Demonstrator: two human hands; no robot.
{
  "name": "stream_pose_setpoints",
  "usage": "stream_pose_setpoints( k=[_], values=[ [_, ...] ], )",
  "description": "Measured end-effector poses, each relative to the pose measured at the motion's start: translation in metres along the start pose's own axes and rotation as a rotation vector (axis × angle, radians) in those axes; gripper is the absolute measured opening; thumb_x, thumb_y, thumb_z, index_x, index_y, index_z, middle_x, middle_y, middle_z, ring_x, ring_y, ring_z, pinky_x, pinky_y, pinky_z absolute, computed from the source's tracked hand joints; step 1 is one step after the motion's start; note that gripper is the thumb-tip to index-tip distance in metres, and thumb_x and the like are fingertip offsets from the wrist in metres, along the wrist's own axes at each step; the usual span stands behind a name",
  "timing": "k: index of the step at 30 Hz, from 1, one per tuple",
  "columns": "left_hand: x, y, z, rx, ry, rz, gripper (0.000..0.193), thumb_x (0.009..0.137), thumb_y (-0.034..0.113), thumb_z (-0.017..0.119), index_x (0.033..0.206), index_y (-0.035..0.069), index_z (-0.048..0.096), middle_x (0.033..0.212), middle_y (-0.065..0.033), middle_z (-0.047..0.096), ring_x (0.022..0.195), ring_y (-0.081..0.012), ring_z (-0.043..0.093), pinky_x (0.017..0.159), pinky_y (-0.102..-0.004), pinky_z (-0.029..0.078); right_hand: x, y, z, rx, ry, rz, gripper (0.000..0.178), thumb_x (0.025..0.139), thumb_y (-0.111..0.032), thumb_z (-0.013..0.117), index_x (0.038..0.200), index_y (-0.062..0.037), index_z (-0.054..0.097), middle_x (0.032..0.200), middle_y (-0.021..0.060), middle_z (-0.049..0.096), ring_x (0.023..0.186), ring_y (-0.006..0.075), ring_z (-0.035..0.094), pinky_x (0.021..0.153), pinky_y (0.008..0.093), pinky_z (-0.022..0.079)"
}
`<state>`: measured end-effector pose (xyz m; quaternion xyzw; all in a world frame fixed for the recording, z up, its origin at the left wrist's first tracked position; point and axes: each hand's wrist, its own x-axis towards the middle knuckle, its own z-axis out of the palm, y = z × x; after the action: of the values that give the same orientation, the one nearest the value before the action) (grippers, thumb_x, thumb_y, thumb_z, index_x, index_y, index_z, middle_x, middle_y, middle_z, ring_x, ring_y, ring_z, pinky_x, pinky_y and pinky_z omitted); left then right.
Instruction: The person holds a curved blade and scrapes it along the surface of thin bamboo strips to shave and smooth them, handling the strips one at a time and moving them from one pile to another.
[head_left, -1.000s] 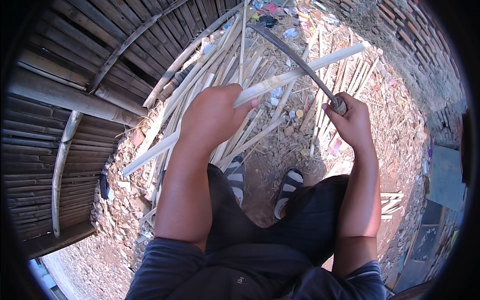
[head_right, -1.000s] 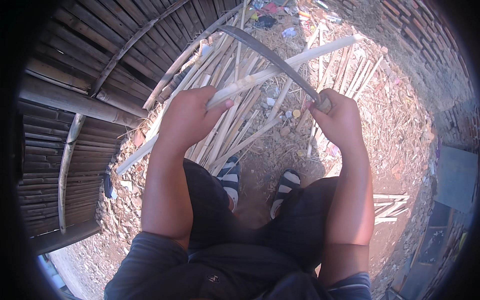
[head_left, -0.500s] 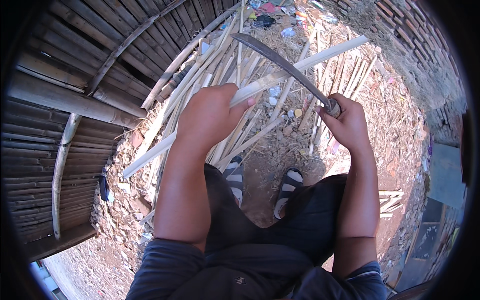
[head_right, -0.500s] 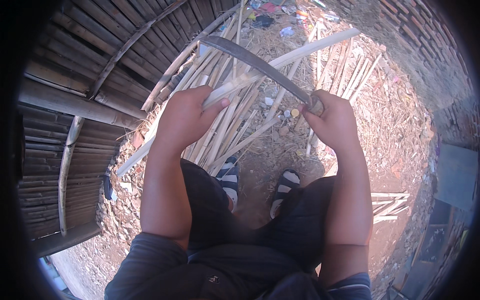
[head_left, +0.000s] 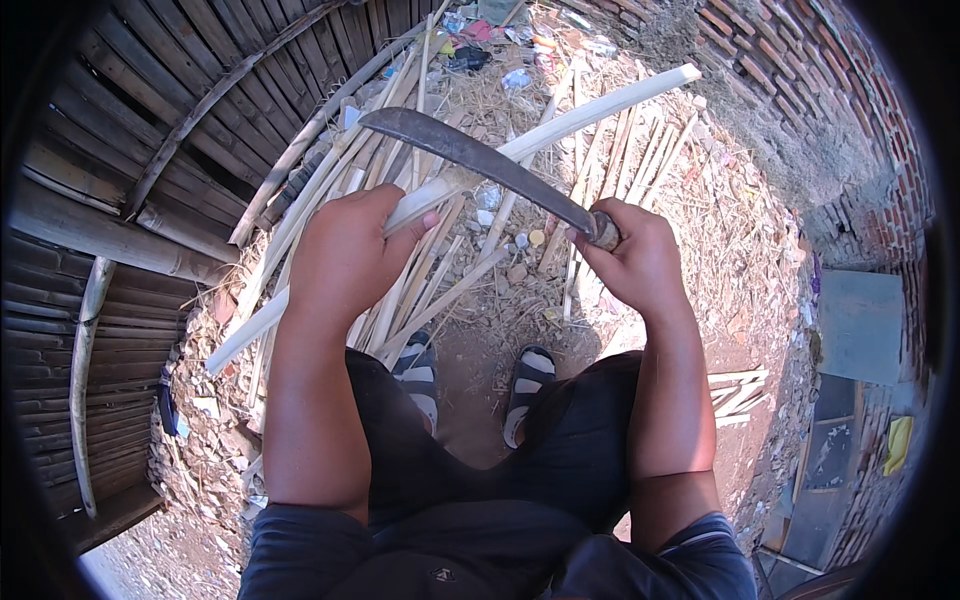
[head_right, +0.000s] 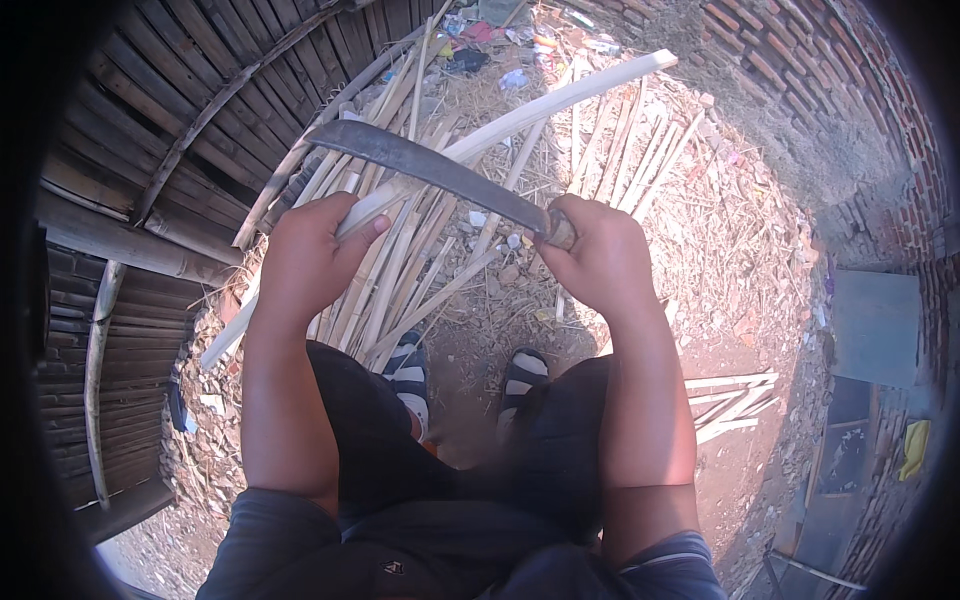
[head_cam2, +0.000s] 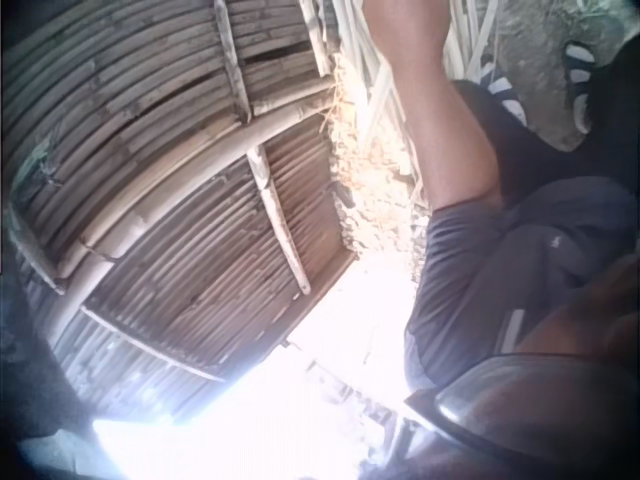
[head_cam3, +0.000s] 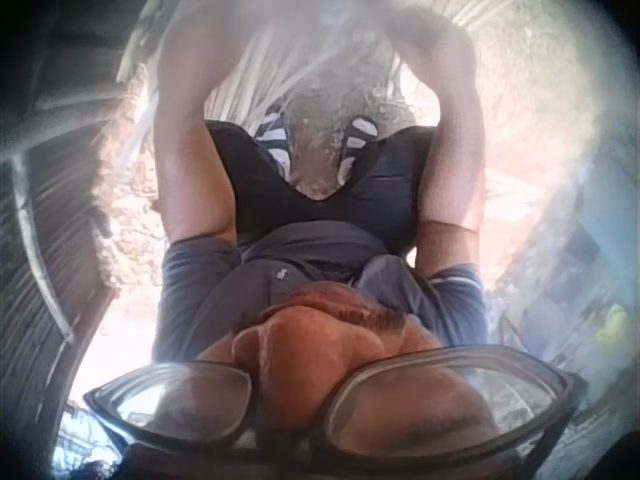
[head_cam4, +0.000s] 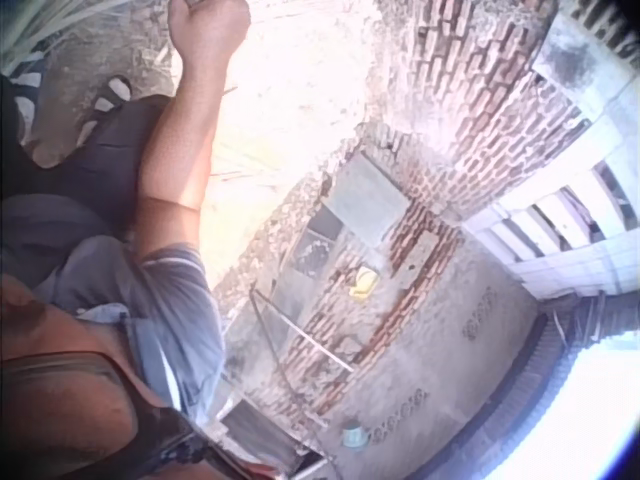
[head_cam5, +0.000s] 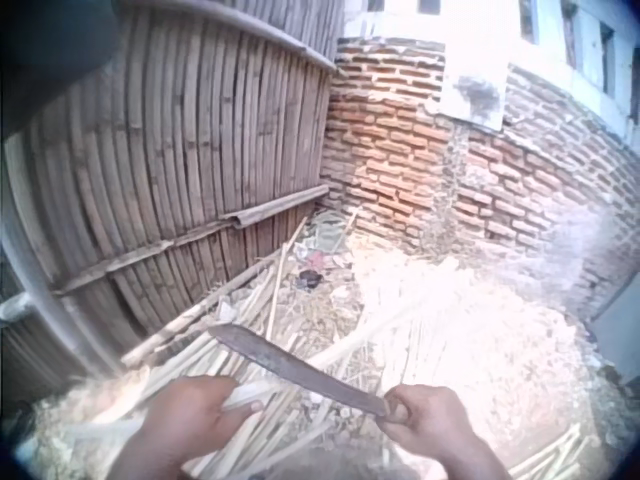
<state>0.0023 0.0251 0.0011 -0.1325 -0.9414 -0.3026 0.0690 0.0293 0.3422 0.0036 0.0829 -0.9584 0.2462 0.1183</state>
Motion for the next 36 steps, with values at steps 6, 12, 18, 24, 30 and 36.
stream_pose_setpoints(
  k=[6, 12, 18, 24, 30, 36],
  values=[
    [-0.002, -0.002, -0.003, 0.000, 0.027, 0.037, 0.037, 0.096, 0.036, 0.080, 0.099, -0.001, 0.075, 0.078, -0.0211, 0.070, 0.071, -0.0398, 0.070, 0.066, -0.0462, 0.052, 0.010, 0.020, -0.005, 0.023, 0.040, 0.075, 0.029, 0.086, -0.028, 0.087, 0.100, -0.0066, 0.077, 0.082, 0.0158, 0.073, 0.076, 0.0359, 0.072, 0.069, 0.0429, 0.055],
    [0.000, -0.004, -0.002, -0.024, 0.025, 0.020, 0.036, 0.096, 0.034, 0.080, 0.099, -0.002, 0.075, 0.077, -0.0224, 0.069, 0.071, -0.0406, 0.070, 0.066, -0.0466, 0.052, 0.005, 0.018, -0.004, 0.067, 0.051, 0.109, 0.027, 0.086, -0.028, 0.087, 0.101, -0.0064, 0.077, 0.082, 0.0151, 0.074, 0.076, 0.0348, 0.073, 0.070, 0.0425, 0.055],
    [-0.003, -0.005, 0.001, -0.031, 0.072, 0.039, 0.039, 0.094, 0.041, 0.081, 0.094, 0.002, 0.072, 0.080, -0.0211, 0.070, 0.076, -0.0442, 0.070, 0.068, -0.0502, 0.053, 0.006, 0.004, 0.002, -0.071, -0.003, -0.096, 0.032, 0.079, -0.023, 0.088, 0.105, -0.0089, 0.076, 0.089, 0.0132, 0.074, 0.084, 0.0371, 0.073, 0.073, 0.0460, 0.057],
    [0.000, -0.001, -0.002, -0.019, 0.010, -0.036, 0.039, 0.095, 0.039, 0.080, 0.098, 0.001, 0.075, 0.077, -0.0205, 0.069, 0.068, -0.0384, 0.068, 0.065, -0.0456, 0.052, 0.010, 0.025, -0.006, 0.025, 0.057, 0.239, 0.031, 0.090, -0.031, 0.086, 0.101, -0.0037, 0.076, 0.076, 0.0164, 0.071, 0.069, 0.0303, 0.071, 0.067, 0.0409, 0.054],
    [-0.002, -0.003, 0.003, -0.014, 0.071, 0.030, 0.040, 0.095, 0.041, 0.080, 0.098, 0.001, 0.075, 0.078, -0.0209, 0.069, 0.072, -0.0404, 0.069, 0.067, -0.0469, 0.053, 0.005, 0.011, 0.009, -0.001, 0.037, -0.119, 0.024, 0.088, -0.021, 0.087, 0.096, -0.0028, 0.074, 0.071, 0.0077, 0.065, 0.065, 0.0184, 0.061, 0.064, 0.0351, 0.049],
    [0.000, -0.003, -0.001, 0.028, -0.004, -0.007, 0.041, 0.095, 0.042, 0.080, 0.099, 0.001, 0.075, 0.079, -0.0209, 0.070, 0.073, -0.0409, 0.070, 0.068, -0.0473, 0.053, 0.011, 0.019, -0.003, 0.042, 0.005, 0.207, 0.029, 0.089, -0.031, 0.087, 0.099, -0.0059, 0.076, 0.077, 0.0142, 0.071, 0.071, 0.0322, 0.070, 0.068, 0.0413, 0.054]
  ],
)
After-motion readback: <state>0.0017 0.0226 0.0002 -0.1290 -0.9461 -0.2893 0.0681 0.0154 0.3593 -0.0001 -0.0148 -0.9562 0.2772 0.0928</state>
